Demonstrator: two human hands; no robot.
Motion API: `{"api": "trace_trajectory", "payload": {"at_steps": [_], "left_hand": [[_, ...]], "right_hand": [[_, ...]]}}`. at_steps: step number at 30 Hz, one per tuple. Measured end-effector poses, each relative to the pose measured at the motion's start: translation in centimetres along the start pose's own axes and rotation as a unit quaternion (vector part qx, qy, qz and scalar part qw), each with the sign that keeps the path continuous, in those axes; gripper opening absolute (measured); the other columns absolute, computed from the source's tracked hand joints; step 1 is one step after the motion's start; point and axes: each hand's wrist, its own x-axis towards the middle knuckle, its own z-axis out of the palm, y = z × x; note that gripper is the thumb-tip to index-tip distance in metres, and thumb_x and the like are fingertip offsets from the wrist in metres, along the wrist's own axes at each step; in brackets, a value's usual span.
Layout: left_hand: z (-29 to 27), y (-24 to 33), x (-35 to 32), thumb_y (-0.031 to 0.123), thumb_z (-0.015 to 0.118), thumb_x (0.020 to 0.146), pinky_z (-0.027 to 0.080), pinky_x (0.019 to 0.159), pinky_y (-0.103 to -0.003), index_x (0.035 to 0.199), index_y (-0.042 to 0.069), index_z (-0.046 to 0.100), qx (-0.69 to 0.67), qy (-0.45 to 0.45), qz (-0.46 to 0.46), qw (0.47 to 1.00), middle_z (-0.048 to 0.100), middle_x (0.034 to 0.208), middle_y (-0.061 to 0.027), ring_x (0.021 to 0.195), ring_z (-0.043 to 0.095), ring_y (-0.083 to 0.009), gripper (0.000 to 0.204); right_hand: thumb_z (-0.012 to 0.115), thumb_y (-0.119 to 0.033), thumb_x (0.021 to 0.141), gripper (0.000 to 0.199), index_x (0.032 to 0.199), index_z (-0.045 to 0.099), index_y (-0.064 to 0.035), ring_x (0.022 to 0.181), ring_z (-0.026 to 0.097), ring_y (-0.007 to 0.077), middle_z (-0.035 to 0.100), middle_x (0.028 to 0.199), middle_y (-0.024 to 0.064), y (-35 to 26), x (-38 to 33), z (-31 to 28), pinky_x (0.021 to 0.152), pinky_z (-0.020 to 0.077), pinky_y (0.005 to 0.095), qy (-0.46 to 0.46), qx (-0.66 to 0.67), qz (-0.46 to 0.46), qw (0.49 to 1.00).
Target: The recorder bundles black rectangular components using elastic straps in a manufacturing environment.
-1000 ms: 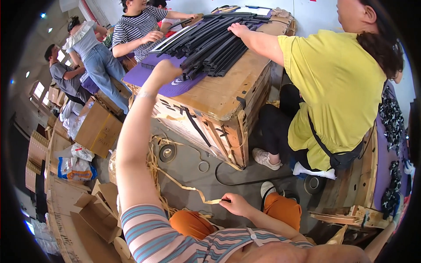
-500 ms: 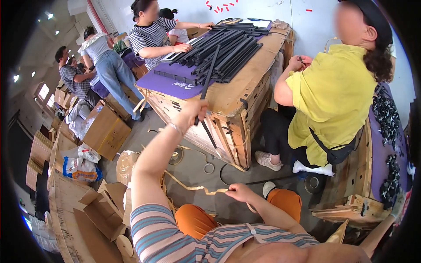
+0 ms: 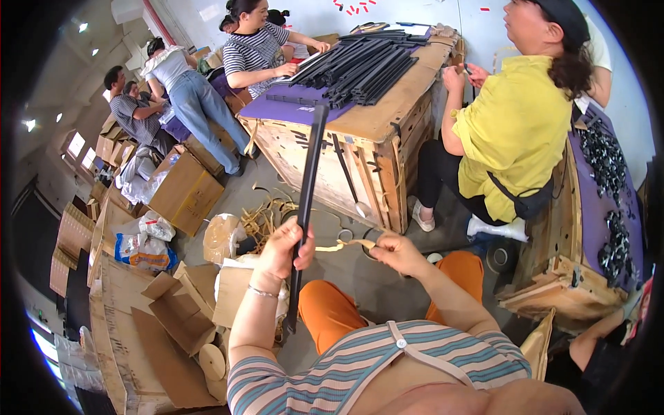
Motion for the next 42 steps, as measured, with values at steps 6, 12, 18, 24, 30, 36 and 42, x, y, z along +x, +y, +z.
{"api": "trace_trajectory", "payload": {"at_steps": [6,12,18,24,30,36,42], "left_hand": [[2.7,-2.6,-3.5,0.03,0.058,0.084,0.031,0.041,-0.025,0.09,0.004,0.05,-0.047,-0.04,-0.029,0.998,0.045,0.064,-0.0066,0.046,0.04,-0.0136,0.028],[4.9,-4.0,-5.8,0.03,0.056,0.086,0.033,0.043,-0.024,0.1,0.001,0.05,0.003,-0.049,-0.045,0.998,0.046,0.065,-0.0069,0.048,0.042,-0.0129,0.033],[7.8,-5.8,-6.5,0.023,0.04,0.095,0.031,0.046,-0.02,0.095,0.002,0.049,0.164,-0.004,-0.015,0.986,0.044,0.062,-0.0015,0.048,0.037,-0.0071,0.022],[8.1,-6.2,-6.9,0.023,0.042,0.094,0.031,0.045,-0.019,0.095,0.003,0.049,0.165,0.066,-0.047,0.983,0.045,0.063,-0.0025,0.049,0.036,-0.0076,0.022],[8.3,-6.4,-6.9,0.022,0.043,0.094,0.031,0.045,-0.019,0.095,0.003,0.048,0.156,0.094,-0.06,0.981,0.044,0.063,-0.0025,0.049,0.036,-0.0075,0.02],[8.6,-6.4,-6.6,0.019,0.038,0.095,0.03,0.044,-0.019,0.09,0.004,0.048,0.184,0.109,-0.044,0.976,0.044,0.058,0.0,0.046,0.036,-0.0059,0.019],[8.8,-6.5,-6.3,0.018,0.038,0.095,0.029,0.044,-0.019,0.09,0.003,0.047,0.2,0.123,-0.052,0.971,0.043,0.055,0.0003,0.045,0.035,-0.0054,0.018]], "right_hand": [[0.053,0.002,0.082,0.028,0.059,0.037,-0.0012,0.065,0.057,0.0082,0.053,0.109,0.0144,-10.3,-0.9,-1.1,0.054,0.0446,0.021,0.028,0.111,-0.14,0.984],[0.054,-0.002,0.083,0.025,0.062,0.042,-0.0019,0.058,0.046,0.004,0.053,0.086,0.0063,-13.7,-2.6,-1.9,0.05,0.0351,0.0182,-0.006,0.172,-0.072,0.982],[0.052,-0.013,0.089,0.011,0.084,0.05,-0.0033,0.059,0.034,0.0018,0.044,0.073,-0.0034,-14.5,-3.2,-1.4,0.053,0.0296,0.0183,-0.042,0.15,-0.044,0.987],[0.056,-0.008,0.087,0.011,0.08,0.05,-0.0023,0.057,0.033,0.0005,0.04,0.065,-0.0056,-13.9,-2.8,-1.2,0.049,0.0272,0.0178,-0.027,0.115,-0.082,0.99],[0.06,-0.01,0.085,0.016,0.075,0.051,-0.0016,0.058,0.035,0.0012,0.041,0.065,-0.0047,-14.0,-2.6,-0.8,0.049,0.0288,0.0193,0.019,0.09,-0.081,0.992],[0.061,-0.007,0.083,0.014,0.075,0.051,-0.0012,0.058,0.037,0.0029,0.042,0.07,-0.0022,-14.0,-2.6,0.3,0.051,0.0292,0.0194,0.007,0.073,-0.092,0.993],[0.063,-0.009,0.083,0.016,0.075,0.053,-0.0003,0.06,0.039,0.0029,0.044,0.07,-0.0018,-13.6,-2.5,0.7,0.052,0.0318,0.0199,0.01,0.078,-0.083,0.993]]}}
